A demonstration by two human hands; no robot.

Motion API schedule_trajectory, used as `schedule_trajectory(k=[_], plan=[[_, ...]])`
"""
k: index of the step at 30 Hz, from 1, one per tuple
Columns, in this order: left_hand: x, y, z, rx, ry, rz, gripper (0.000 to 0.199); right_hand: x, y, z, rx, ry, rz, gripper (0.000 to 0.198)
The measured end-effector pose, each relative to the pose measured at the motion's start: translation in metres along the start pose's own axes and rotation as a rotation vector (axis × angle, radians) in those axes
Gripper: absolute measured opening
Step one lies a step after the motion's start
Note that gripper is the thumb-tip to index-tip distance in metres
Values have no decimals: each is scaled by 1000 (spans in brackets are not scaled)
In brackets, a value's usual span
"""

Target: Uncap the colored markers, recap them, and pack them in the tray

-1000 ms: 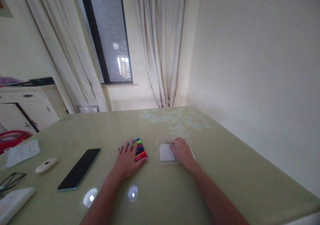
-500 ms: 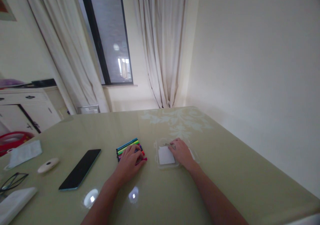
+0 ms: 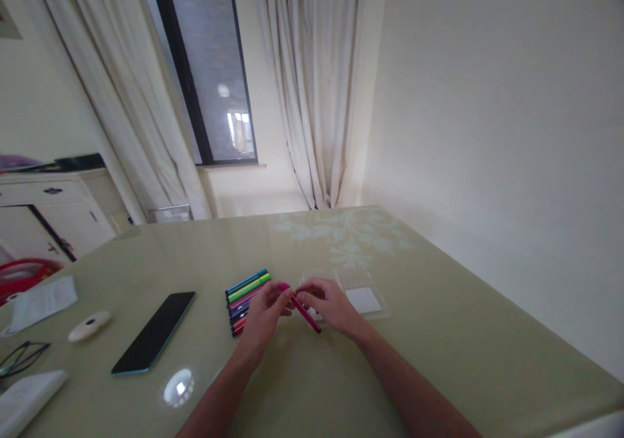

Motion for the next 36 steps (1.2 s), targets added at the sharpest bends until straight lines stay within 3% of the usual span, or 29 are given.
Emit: schedule_trajectory(k=[7, 13, 24, 27, 31, 36], plan=[[-5, -2, -1, 69, -38, -62, 50, 7, 6, -3, -88, 63, 188, 40], [-11, 4, 0, -30, -41, -167, 50, 1, 6, -3, -92, 82, 253, 43], [-15, 2, 2, -11, -45, -171, 49, 9, 9, -4, -81, 140, 276, 42], [-11, 0, 2, -10, 4, 6, 49, 15, -8, 1, 51, 148, 281, 40], [-5, 15, -8, -142, 188, 449, 38, 37, -41, 5, 271, 198, 151, 37], [-17, 39, -24, -315, 278, 705, 47, 54, -41, 6, 245, 248, -58, 20]])
Point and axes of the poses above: each hand's wrist, its own z-axis towards the middle knuckle, its own y-axis out of the palm, x = y × z, the point moved 8 cm from there along z, towards the middle knuckle, and after that the axes turned 8 degrees about -z, right-handed, at the moved point
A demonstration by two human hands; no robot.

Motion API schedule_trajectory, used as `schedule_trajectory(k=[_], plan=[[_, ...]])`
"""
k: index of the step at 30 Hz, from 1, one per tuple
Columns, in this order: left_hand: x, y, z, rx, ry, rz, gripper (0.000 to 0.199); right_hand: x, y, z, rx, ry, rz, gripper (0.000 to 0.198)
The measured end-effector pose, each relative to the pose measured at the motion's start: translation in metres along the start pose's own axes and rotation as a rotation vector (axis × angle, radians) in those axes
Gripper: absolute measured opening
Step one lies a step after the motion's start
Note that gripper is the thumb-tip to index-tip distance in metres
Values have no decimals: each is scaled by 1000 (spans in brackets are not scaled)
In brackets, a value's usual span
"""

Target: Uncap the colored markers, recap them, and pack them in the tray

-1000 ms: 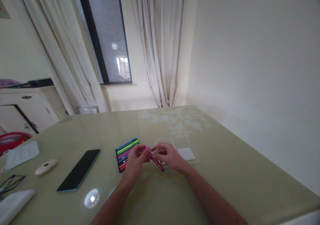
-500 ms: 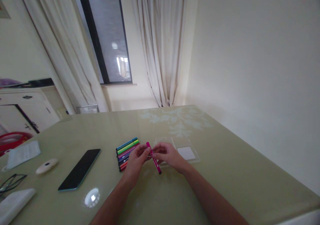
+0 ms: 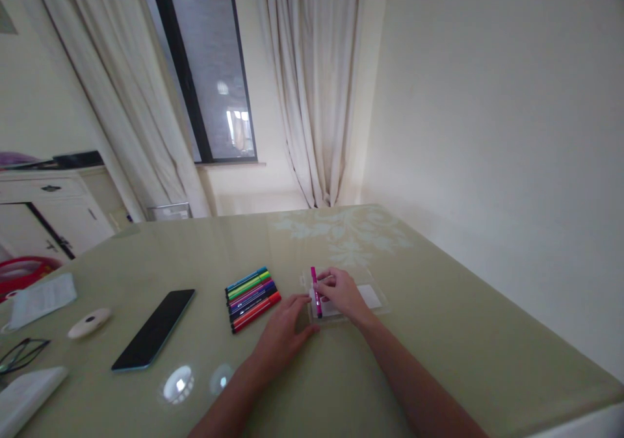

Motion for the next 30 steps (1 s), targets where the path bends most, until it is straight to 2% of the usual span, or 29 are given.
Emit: schedule_trajectory(k=[6, 9, 15, 18, 22, 24, 26, 30], plan=[[-1, 3, 1, -21, -6, 13, 49, -12, 10, -7, 49, -59, -353, 6], [2, 5, 1, -41, 22, 41, 38, -16, 13, -8, 36, -98, -408, 6], [9, 9, 0, -61, 59, 92, 32, -15, 16, -7, 17, -121, -482, 10], [6, -8, 3, -4, 50, 132, 29, -19, 16, -10, 33, -165, -517, 10], [-15, -57, 4, 202, -93, 388, 22, -28, 10, -14, 91, -218, -517, 13], [-24, -69, 3, 197, -142, 490, 19, -32, 6, -15, 120, -227, -475, 14], [-28, -70, 3, 143, -142, 492, 18, -35, 2, -15, 146, -236, -443, 15], [-25, -56, 4, 86, -103, 338, 20, -38, 2, -16, 149, -262, -389, 15]])
Point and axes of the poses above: each hand's wrist, its own z-axis towards the middle knuckle, its own y-axis out of the palm, x = y × z, the point moved 8 cm from there along z, towards the middle knuckle, and after that the axes turned 8 degrees about -z, right-handed, at the moved point
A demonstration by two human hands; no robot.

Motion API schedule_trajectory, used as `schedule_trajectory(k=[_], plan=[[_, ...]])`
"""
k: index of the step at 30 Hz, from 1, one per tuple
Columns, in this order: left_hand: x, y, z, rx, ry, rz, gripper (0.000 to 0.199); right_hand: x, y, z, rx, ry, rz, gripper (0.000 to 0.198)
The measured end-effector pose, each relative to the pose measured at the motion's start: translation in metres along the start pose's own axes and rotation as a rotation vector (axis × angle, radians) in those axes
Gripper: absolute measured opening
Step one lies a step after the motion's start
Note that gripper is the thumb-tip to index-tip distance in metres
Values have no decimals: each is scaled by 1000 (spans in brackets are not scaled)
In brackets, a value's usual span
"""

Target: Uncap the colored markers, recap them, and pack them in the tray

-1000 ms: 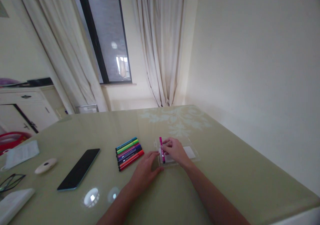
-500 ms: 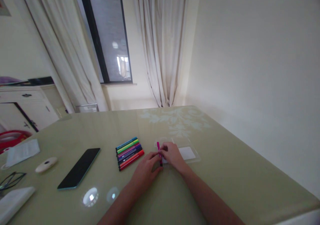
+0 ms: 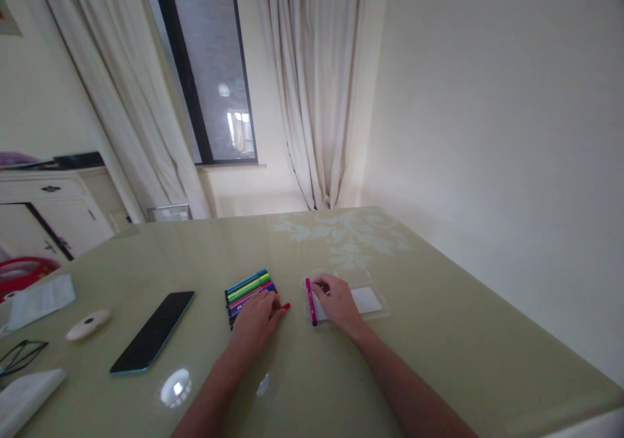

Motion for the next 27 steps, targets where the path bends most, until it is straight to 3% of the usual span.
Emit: schedule_trajectory(k=[5, 8, 11, 21, 27], plan=[[3, 0, 6, 113, -64, -474, 31, -5, 10, -3, -89, 28, 259, 19], [5, 4, 9, 111, -113, -754, 40, -11, 25, -7, -240, 79, 505, 27], [8, 10, 7, 96, -165, -927, 46, -17, 33, -10, -332, 96, 611, 34], [10, 9, 2, 206, -262, -1040, 44, -25, 35, -18, -421, 131, 679, 44], [6, 11, 1, 263, -305, -1076, 52, -27, 36, -20, -433, 116, 667, 44]])
Point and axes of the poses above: each hand's wrist, its own z-axis towards the middle knuckle, its own y-axis out of the palm, x = y × z, the point moved 8 cm from there along z, towards the middle knuckle, and after that the axes turned 8 degrees about -z, right-handed, at the moved point
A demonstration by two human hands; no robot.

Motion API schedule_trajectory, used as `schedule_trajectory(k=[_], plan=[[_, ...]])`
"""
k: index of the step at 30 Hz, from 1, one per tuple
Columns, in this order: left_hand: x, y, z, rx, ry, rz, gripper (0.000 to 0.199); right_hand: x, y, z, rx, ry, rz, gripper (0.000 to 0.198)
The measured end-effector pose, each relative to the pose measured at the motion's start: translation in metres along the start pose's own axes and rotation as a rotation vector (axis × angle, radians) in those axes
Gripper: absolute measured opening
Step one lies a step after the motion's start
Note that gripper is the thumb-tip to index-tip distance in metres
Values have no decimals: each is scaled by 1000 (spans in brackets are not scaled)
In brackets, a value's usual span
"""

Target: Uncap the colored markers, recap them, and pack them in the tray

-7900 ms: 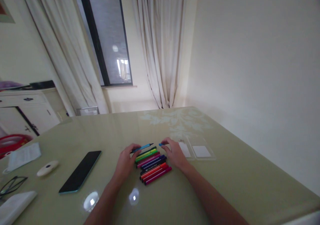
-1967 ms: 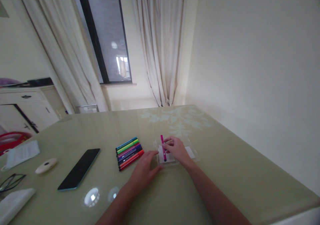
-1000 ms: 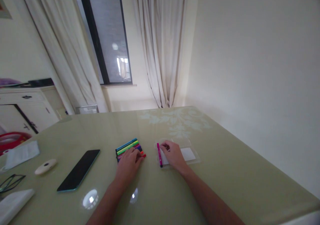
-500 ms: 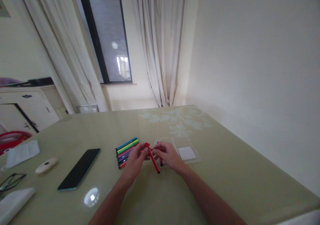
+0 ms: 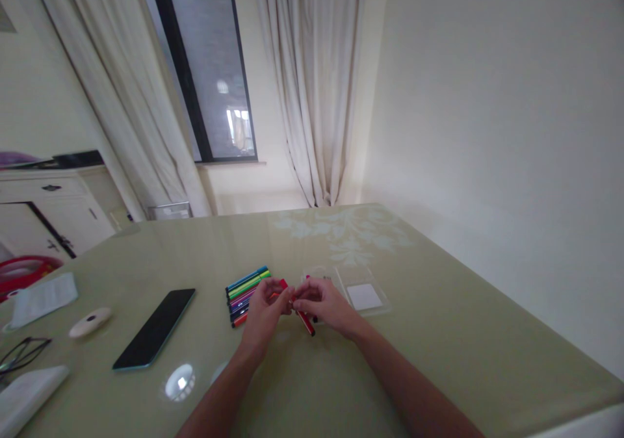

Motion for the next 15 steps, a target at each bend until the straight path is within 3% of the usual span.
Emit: schedule_trajectory(k=[11, 15], plan=[[0, 4, -1, -36, 7, 30, 46, 2, 2, 0, -39, 5, 12, 41], [-1, 4, 0, -74, 57, 118, 43, 0, -13, 4, 63, -20, -14, 34]])
Point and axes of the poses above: each hand's wrist, its own z-axis towards the middle knuckle, its own y-axis out of the palm, x = y × z, the point moved 8 cm from there along z, towards the middle knuckle, and after that the axes turned 8 degrees about -z, right-handed, at the moved point
